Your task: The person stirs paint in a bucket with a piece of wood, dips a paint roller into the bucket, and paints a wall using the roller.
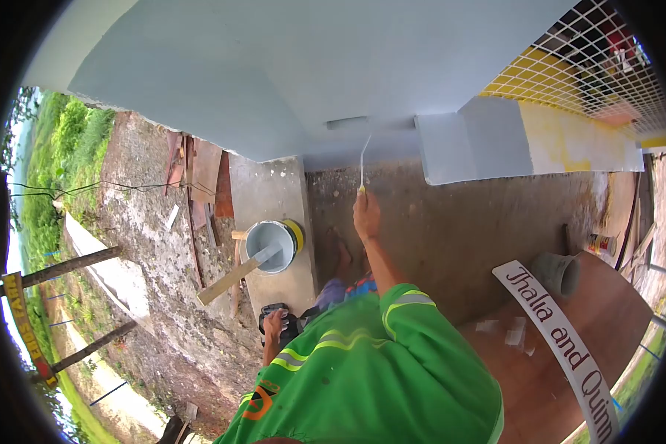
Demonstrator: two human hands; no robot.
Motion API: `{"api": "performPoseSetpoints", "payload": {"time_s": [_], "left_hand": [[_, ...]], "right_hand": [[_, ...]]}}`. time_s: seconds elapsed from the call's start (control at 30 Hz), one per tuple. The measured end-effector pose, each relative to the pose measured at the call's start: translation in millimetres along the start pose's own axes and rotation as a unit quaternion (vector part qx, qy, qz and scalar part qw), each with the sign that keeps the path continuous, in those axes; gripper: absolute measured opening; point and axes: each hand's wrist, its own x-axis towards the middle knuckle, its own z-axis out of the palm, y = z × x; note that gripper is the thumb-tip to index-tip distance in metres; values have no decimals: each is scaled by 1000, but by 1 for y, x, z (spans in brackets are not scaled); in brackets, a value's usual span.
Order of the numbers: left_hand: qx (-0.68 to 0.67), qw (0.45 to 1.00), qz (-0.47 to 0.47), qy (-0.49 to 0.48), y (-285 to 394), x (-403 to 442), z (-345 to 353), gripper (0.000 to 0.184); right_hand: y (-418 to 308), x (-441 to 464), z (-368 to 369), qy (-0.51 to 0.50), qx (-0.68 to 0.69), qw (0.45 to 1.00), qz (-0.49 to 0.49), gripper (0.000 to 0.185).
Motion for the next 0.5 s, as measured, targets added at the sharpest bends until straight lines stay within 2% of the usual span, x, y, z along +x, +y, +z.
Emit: {"api": "performPoseSetpoints", "payload": {"time_s": [0.13, 0.2, 0.37, 0.5], "left_hand": [[-16, 998, -57, 13, 14, 0, -11, 14], [-6, 1000, -22, 7, 8, 1, -15, 14], [-30, 998, -49, -1, 6, 2, -20, 15], [-31, 999, -36, 1, -4, 3, -16, 17]], "right_hand": [[48, 16, 7, 5, -25, 999, 42, 32], [52, 20, 8, 1, -33, 997, 71, 33], [59, 31, -5, -9, -31, 990, 134, 33], [46, 44, -34, 6, -10, 992, 123, 32]]}}
